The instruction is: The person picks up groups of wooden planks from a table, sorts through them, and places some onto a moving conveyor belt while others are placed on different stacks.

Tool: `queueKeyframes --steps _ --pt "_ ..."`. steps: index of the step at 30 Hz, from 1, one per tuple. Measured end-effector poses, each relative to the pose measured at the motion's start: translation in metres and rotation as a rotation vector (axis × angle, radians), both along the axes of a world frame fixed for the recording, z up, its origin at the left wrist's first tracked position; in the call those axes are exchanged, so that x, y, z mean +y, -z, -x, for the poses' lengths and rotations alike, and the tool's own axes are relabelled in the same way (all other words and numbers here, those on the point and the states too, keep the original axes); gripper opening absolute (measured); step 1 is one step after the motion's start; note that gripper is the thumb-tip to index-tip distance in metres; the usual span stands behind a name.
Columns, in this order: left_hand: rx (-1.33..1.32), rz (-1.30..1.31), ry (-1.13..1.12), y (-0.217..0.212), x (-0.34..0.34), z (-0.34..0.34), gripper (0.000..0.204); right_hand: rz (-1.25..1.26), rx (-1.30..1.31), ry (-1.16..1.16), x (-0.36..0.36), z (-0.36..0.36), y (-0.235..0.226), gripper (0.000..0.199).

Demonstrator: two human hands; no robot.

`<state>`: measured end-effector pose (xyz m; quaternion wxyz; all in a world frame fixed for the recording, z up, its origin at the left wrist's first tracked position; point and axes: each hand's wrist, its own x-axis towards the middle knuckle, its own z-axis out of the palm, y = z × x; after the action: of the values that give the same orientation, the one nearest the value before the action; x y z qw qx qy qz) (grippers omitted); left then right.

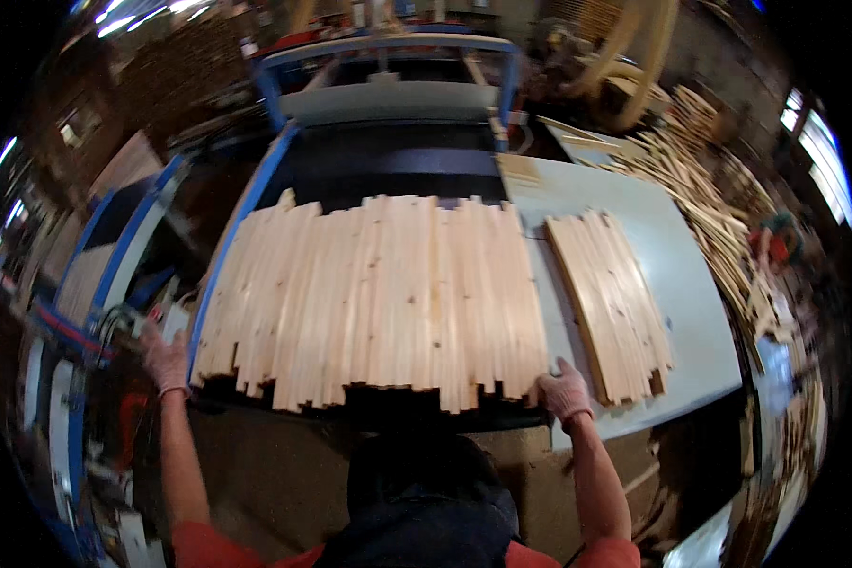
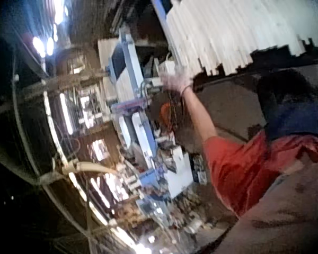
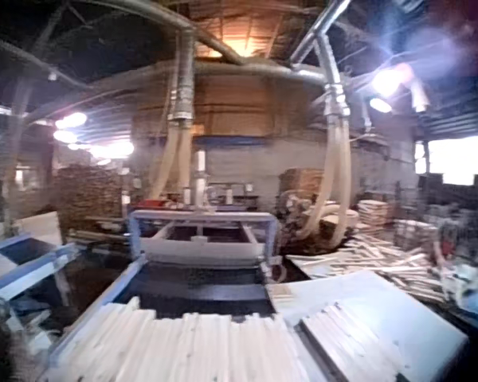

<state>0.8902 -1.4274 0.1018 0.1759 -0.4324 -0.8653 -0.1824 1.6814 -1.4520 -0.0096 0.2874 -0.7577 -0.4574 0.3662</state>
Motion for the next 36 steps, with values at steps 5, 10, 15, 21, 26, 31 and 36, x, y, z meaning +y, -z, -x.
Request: queueKeyframes --steps 5,10,15,21,26,31,36 --pt "-0.224 0.166 -0.077 -0.01 0.007 0.039 0.085 -0.113 0.239 0.183 0.019 0.037 -0.035 0.076" --pt "-0.191 0.141 -0.068 0.0 0.02 0.038 0.085 -0.206 -0.483 0.038 0.022 0.022 -0.021 0.046" --pt "-0.098 0.207 -0.058 0.014 0.0 0.074 0.087 -0.25 -0.862 -0.182 0.022 0.056 -0.119 0.049" --pt "-0.06 0.326 -0.061 -0.006 -0.009 0.045 0.089 -0.308 -0.876 -0.146 -0.065 0.012 -0.119 0.065" --pt "-0.195 0.254 0.019 -0.002 -0.005 0.045 0.09 -0.205 -0.884 0.04 -0.107 -0.024 -0.034 0.07" --pt "-0.298 -0.122 0.272 0.013 -0.026 0.037 0.083 -0.187 -0.83 0.148 -0.087 -0.037 -0.007 0.073" --pt "-1.204 -0.095 0.833 0.022 -0.081 -0.144 0.038 -0.178 -0.823 0.246 -0.11 -0.04 -0.014 0.077"
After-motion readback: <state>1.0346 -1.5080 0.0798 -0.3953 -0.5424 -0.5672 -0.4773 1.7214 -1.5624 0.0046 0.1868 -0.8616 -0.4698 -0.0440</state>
